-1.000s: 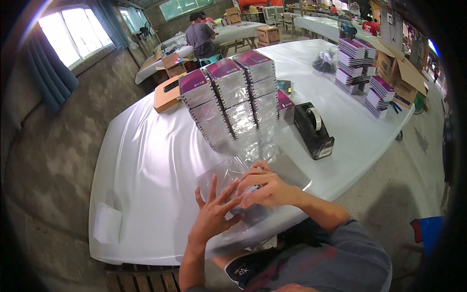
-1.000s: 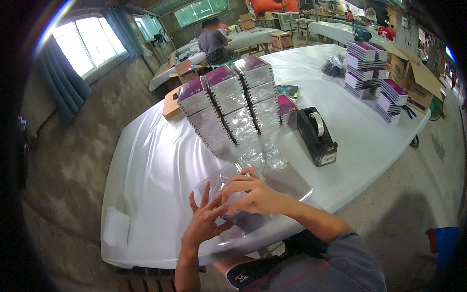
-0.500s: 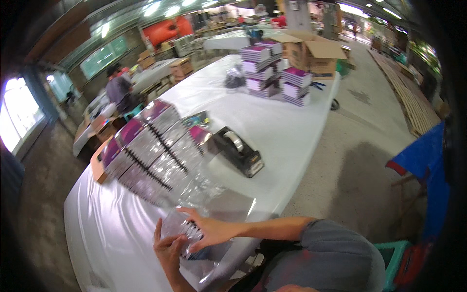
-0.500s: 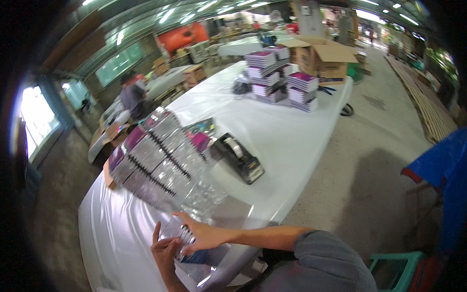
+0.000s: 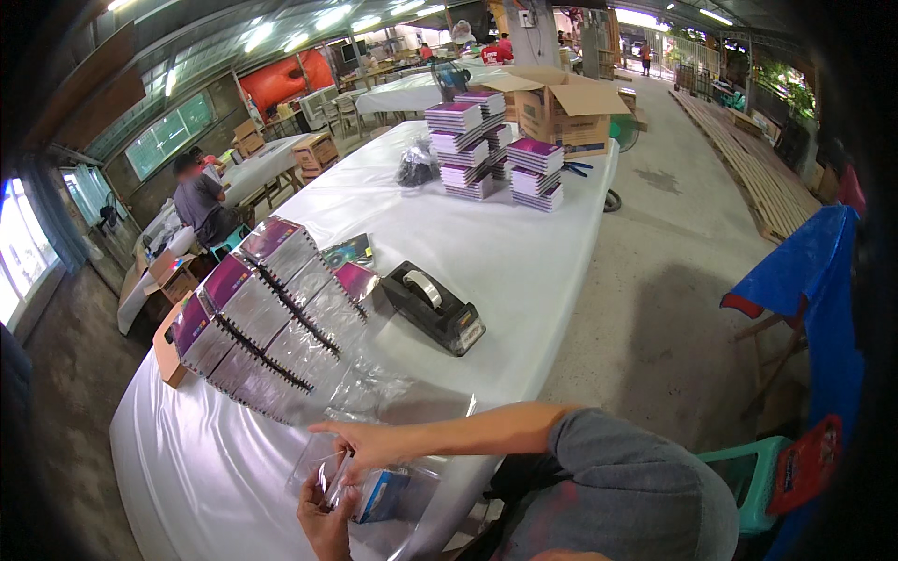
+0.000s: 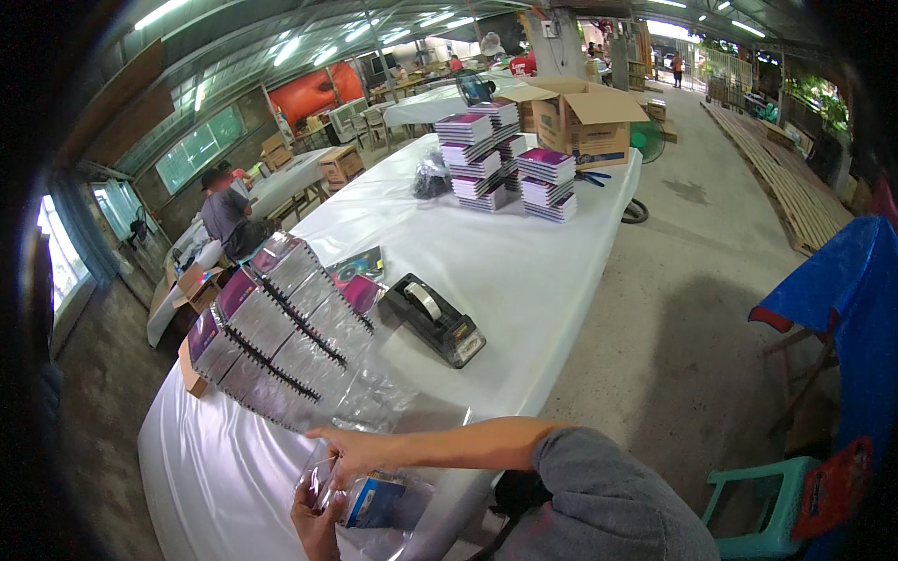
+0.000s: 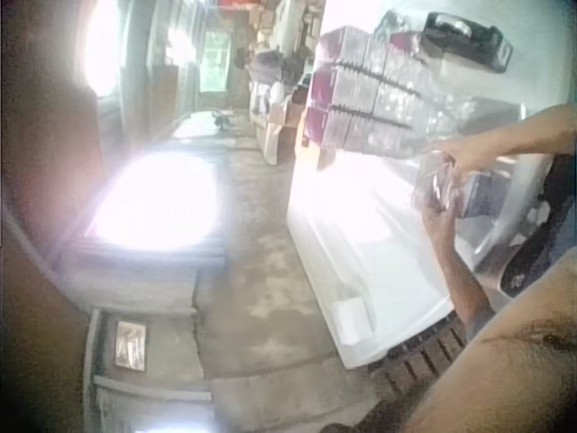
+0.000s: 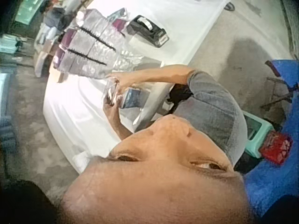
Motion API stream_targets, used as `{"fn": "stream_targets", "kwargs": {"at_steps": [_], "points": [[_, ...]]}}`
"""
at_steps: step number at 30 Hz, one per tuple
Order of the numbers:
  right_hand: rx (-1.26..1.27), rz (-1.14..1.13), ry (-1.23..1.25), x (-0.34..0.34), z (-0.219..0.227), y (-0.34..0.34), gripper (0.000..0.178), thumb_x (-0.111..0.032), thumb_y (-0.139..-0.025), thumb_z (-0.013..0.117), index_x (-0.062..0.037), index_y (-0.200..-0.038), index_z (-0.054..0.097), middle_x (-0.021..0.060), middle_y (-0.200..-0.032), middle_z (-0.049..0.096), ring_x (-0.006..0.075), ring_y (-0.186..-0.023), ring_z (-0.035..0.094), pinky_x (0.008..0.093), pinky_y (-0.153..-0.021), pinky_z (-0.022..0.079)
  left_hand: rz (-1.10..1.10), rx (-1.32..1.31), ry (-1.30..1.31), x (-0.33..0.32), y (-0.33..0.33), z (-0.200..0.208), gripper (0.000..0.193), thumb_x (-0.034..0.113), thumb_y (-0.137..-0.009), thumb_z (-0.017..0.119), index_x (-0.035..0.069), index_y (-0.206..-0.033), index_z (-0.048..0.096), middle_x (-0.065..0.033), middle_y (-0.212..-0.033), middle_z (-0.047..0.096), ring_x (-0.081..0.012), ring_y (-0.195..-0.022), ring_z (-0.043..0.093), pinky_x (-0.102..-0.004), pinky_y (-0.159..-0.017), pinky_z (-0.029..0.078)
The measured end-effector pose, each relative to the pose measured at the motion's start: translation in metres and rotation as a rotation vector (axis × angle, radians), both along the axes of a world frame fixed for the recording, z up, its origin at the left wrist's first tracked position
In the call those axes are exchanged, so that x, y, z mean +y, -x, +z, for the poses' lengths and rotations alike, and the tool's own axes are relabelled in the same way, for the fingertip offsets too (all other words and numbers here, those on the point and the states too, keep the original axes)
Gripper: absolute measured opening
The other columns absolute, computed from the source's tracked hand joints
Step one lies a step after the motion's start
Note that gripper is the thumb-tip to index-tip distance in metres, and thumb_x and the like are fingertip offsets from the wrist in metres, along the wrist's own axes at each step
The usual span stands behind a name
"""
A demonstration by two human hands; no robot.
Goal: The person wraps spiral-bound notebooks in clear plastic bags using a tape dispenser. They place each notebook into a bag, seal it with tape, and stack the finished units on the table.
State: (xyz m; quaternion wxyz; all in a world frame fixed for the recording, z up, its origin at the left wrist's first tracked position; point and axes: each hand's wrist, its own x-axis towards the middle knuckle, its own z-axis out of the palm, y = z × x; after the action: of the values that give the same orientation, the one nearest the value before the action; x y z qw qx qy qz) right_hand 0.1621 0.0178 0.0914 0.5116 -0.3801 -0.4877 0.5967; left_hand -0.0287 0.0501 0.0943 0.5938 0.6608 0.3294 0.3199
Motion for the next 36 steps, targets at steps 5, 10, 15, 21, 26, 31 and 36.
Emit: {"fn": "stream_targets", "kwargs": {"at_steps": [5, 10, 15, 21, 26, 31, 36], "points": [[-0.005, 0.184, 0.038, 0.003, -0.003, -0.025, 0.073, -0.001, -0.073, 0.065, -0.0049, -0.139, 0.034, 0.0082, -0.093, 0.06, 0.0145, -0.095, 0.053, 0.0272, -0.084, 0.042, 0.104, -0.09, 0.068, -0.015, -0.011, 0.011, 0.075, 0.0, -0.07, 0.074, 0.0, -0.134, 0.035, -0.0189, -0.107, 0.059, -0.0232, -0.096, 0.061, -0.0289, -0.078, 0.05], [-0.104, 0.267, 0.086, 0.018, 0.001, -0.039, 0.035, -0.002, -0.073, 0.062, -0.0002, -0.107, 0.065, 0.008, -0.095, 0.063, 0.0126, -0.094, 0.055, 0.0248, -0.085, 0.042, 0.14, 0.009, 0.064, -0.012, -0.008, 0.009, 0.088, 0.001, -0.069, 0.074, 0.005, -0.141, 0.024, -0.0183, -0.101, 0.056, -0.0217, -0.087, 0.06, -0.0275, -0.072, 0.05], [-0.104, 0.216, -0.039, 0.036, 0.012, -0.017, 0.017, 0.002, -0.069, 0.064, -0.0001, -0.084, 0.071, 0.0066, -0.085, 0.066, 0.0129, -0.082, 0.059, 0.0246, -0.076, 0.046, 0.155, 0.087, 0.066, -0.012, -0.007, 0.013, 0.088, 0.0, -0.069, 0.074, 0.003, -0.141, 0.024, -0.0185, -0.098, 0.056, -0.022, -0.085, 0.061, -0.0274, -0.071, 0.05], [0.073, -0.083, -0.337, 0.033, 0.029, -0.004, 0.009, 0.006, -0.072, 0.061, -0.0006, -0.072, 0.068, 0.0066, -0.085, 0.065, 0.0148, -0.082, 0.06, 0.0253, -0.075, 0.046, 0.1, 0.024, 0.089, -0.013, -0.007, 0.015, 0.083, -0.003, -0.072, 0.071, -0.001, -0.14, 0.024, -0.0111, -0.091, 0.058, -0.0171, -0.08, 0.061, -0.0238, -0.066, 0.049], [-0.457, 0.001, -0.257, 0.012, 0.037, -0.013, 0.087, -0.019, -0.07, 0.078, -0.0111, -0.141, 0.029, 0.0108, -0.108, 0.056, 0.0173, -0.091, 0.055, 0.028, -0.079, 0.045, 0.112, -0.01, 0.091, -0.006, -0.006, 0.004, 0.059, -0.001, -0.074, 0.071, -0.005, -0.126, 0.044, -0.0106, -0.092, 0.063, -0.0133, -0.078, 0.06, -0.0255, -0.065, 0.049], [-0.589, 0.088, -0.043, -0.002, 0.017, -0.018, 0.059, -0.02, -0.066, 0.082, -0.0013, -0.116, 0.056, 0.0076, -0.089, 0.063, 0.0136, -0.079, 0.058, 0.0258, -0.072, 0.045, 0.147, 0.02, 0.073, -0.007, -0.006, 0.003, 0.018, 0.01, -0.076, 0.071, -0.004, -0.087, 0.067, -0.0041, -0.071, 0.064, -0.0077, -0.061, 0.054, -0.0215, -0.055, 0.041], [-0.417, 0.146, -0.003, 0.012, 0.014, -0.023, 0.029, -0.017, -0.065, 0.082, 0.0013, -0.084, 0.07, 0.0054, -0.077, 0.068, 0.0104, -0.07, 0.06, 0.0236, -0.065, 0.045, 0.23, 0.18, -0.267, 0.003, -0.008, 0.003, 0.013, 0.011, -0.072, 0.076, 0.0, -0.075, 0.07, -0.005, -0.069, 0.064, -0.0125, -0.07, 0.056, -0.0262, -0.063, 0.042]]}}
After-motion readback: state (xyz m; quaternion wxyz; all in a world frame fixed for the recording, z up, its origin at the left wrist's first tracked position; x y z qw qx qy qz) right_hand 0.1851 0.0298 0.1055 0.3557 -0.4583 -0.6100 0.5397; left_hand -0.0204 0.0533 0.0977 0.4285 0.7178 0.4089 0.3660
